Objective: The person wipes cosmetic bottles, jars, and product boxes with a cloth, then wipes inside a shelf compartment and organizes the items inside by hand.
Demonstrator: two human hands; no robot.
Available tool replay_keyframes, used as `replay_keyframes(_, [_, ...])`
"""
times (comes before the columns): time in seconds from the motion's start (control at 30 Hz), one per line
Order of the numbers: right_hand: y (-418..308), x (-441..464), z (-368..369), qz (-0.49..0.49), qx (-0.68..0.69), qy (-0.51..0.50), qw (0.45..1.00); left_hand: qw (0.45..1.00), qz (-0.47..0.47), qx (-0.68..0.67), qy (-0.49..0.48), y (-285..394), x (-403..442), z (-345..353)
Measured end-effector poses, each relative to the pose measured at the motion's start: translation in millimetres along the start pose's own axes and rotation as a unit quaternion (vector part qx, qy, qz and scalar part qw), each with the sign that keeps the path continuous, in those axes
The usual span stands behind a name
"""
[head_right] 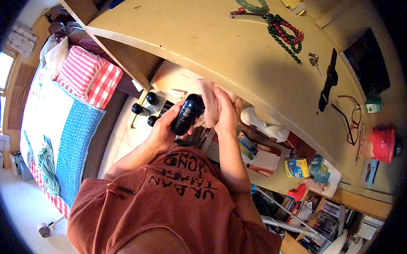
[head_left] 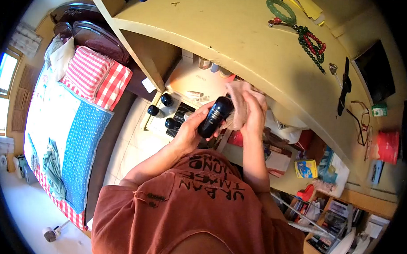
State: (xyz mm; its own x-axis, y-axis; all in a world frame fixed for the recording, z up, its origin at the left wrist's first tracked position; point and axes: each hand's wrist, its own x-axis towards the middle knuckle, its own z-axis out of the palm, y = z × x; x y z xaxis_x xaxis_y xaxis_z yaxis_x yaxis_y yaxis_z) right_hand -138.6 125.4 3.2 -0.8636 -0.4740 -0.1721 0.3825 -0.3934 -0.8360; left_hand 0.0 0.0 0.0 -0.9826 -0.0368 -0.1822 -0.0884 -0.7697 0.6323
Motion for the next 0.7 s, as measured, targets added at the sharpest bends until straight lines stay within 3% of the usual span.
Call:
replay_keyframes(0.07, [-14, -14, 16, -0.099, -0.02, 0.062, 0.993, 0.999, 0.033, -0.018, -0.002, 4, -1, 10])
replay_keyframes(0.1, [-10, -24, 24, -0.088, -0.016, 0.069, 0.994, 1.0, 0.023, -0.018, 0.009, 4, -10, 8])
replay_keyframes(0.17, [-11, -26, 29, -0.203, -0.195, -0.075, 0.956, 0.999, 0.02, -0.027, 0.018, -3, -5, 2])
replay_keyframes(0.23, [-3, -24, 35, -0.289, -0.334, -0.113, 0.89, 0.998, 0.012, -0.065, 0.008, -9, -1, 4])
replay_keyframes(0.3, [6, -32, 44, -0.252, -0.374, -0.074, 0.889, 0.992, 0.01, -0.064, 0.111, -10, 2, 12])
replay_keyframes(0.37, [12, -31, 40, -0.275, -0.376, -0.076, 0.882, 0.993, 0.033, -0.057, 0.102, -9, 3, 10])
replay_keyframes(0.47, [5, -45, 43, -0.328, -0.475, -0.13, 0.806, 0.991, 0.047, -0.054, 0.109, -14, 4, 5])
replay_keyframes(0.5, [6, -53, 43, -0.303, -0.486, -0.141, 0.807, 0.991, 0.047, -0.056, 0.109, -17, 6, -1])
replay_keyframes(0.57, [5, -56, 41, -0.342, -0.518, -0.186, 0.762, 0.976, 0.042, -0.209, 0.038, -19, 12, -13])
replay_keyframes(0.6, [7, -58, 40, -0.342, -0.515, -0.201, 0.76, 0.963, 0.011, -0.262, 0.054, -6, 9, -2])
replay_keyframes(0.63, [11, -63, 39, -0.343, -0.503, -0.209, 0.765, 0.942, -0.021, -0.334, -0.002, -8, 7, -20])
replay_keyframes(0.7, [18, -68, 33, -0.383, -0.523, -0.244, 0.721, 0.922, -0.025, -0.384, -0.038, 0, 9, -14])
